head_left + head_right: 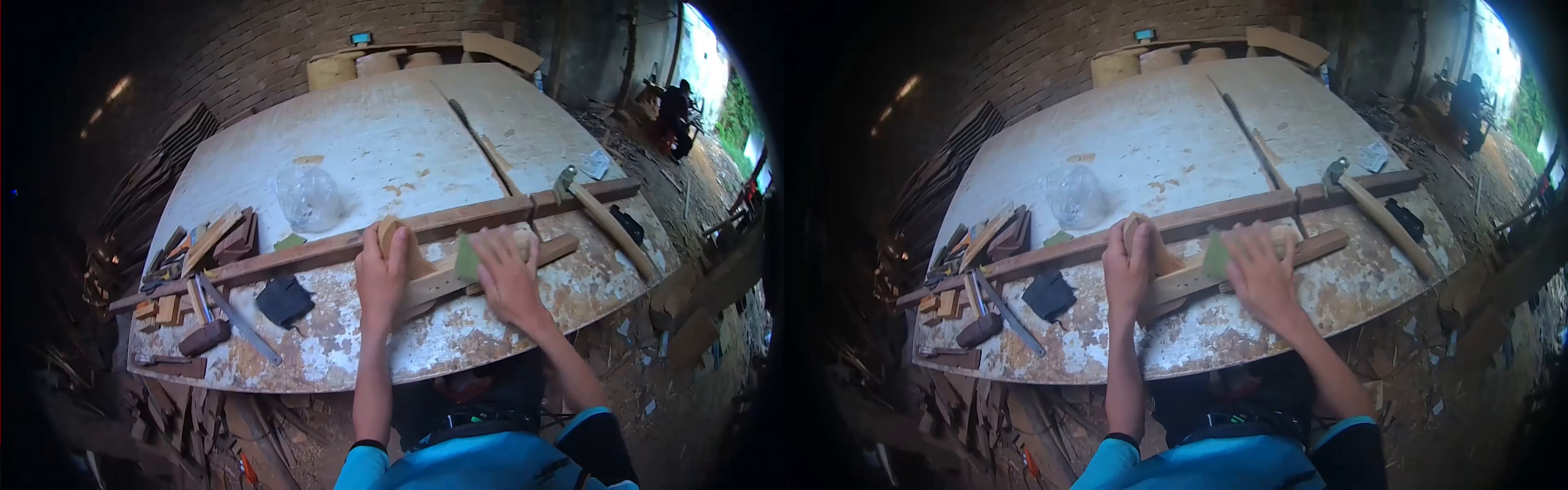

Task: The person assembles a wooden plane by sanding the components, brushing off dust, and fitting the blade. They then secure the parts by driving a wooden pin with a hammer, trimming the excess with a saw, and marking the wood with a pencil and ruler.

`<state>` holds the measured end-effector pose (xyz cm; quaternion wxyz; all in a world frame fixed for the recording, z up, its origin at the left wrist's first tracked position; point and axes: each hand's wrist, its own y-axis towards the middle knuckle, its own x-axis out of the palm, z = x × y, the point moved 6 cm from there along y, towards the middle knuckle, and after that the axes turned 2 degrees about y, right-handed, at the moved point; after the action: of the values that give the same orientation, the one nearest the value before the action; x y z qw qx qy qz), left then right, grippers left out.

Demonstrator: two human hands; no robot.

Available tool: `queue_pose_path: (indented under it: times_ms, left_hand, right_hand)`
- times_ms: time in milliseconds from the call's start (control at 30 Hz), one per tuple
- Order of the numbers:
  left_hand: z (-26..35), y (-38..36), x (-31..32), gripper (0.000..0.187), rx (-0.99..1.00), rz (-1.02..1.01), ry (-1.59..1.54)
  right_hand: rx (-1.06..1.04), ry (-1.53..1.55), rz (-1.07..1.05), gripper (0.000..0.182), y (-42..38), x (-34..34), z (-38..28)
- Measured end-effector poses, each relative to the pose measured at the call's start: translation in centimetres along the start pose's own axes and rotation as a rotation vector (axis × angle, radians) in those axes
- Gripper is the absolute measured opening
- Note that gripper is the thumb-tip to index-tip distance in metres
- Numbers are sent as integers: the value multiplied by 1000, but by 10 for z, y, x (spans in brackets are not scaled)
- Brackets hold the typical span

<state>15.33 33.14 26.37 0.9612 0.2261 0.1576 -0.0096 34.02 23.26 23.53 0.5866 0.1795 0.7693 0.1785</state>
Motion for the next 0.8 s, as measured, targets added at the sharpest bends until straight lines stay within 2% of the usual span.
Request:
queue_pose_path:
  times_ms: [33, 133, 167, 233, 300, 400, 500, 600, 633, 733, 767, 800]
  left_hand:
    - [0, -1, 0, 45, 19, -1, 0]
    - [-1, -1, 1, 45, -41, -46, -45]
    - [-2, -1, 6, 45, -43, -34, -20]
    - [-7, 1, 1, 45, -48, 27, 82]
    - [-5, 0, -3, 46, -33, -3, 69]
    - [-12, 5, 3, 44, -43, -29, -38]
    - [-23, 8, 3, 39, -98, -72, -257]
    - [-26, 5, 3, 32, -222, -118, -482]
    - [-26, 5, 2, 32, -238, -120, -513]
    - [-26, 2, 0, 29, -262, -136, -584]
    - [-29, 2, 0, 28, -257, -145, -601]
    - [-30, 0, 0, 27, -252, -153, -620]
  right_hand:
    - [-62, -24, -66, 39, -5, 4, -3]
    - [290, -51, 6, 41, 15, -5, 61]
    - [329, -55, 50, 43, 14, -5, 57]
    - [149, -43, 30, 44, 7, 6, 14]
    - [22, -24, -34, 47, -10, 13, -21]
    - [-27, -94, -28, 48, -9, 12, -12]
    - [311, -92, 87, 48, 1, 8, 55]
    - [320, -201, 91, 47, -5, 14, 52]
    - [195, -171, -24, 46, -8, 13, 27]
    - [-13, -152, -109, 44, 1, 0, 21]
    - [166, -51, -69, 43, 12, -5, 45]
    - [181, -50, -49, 42, 9, -3, 48]
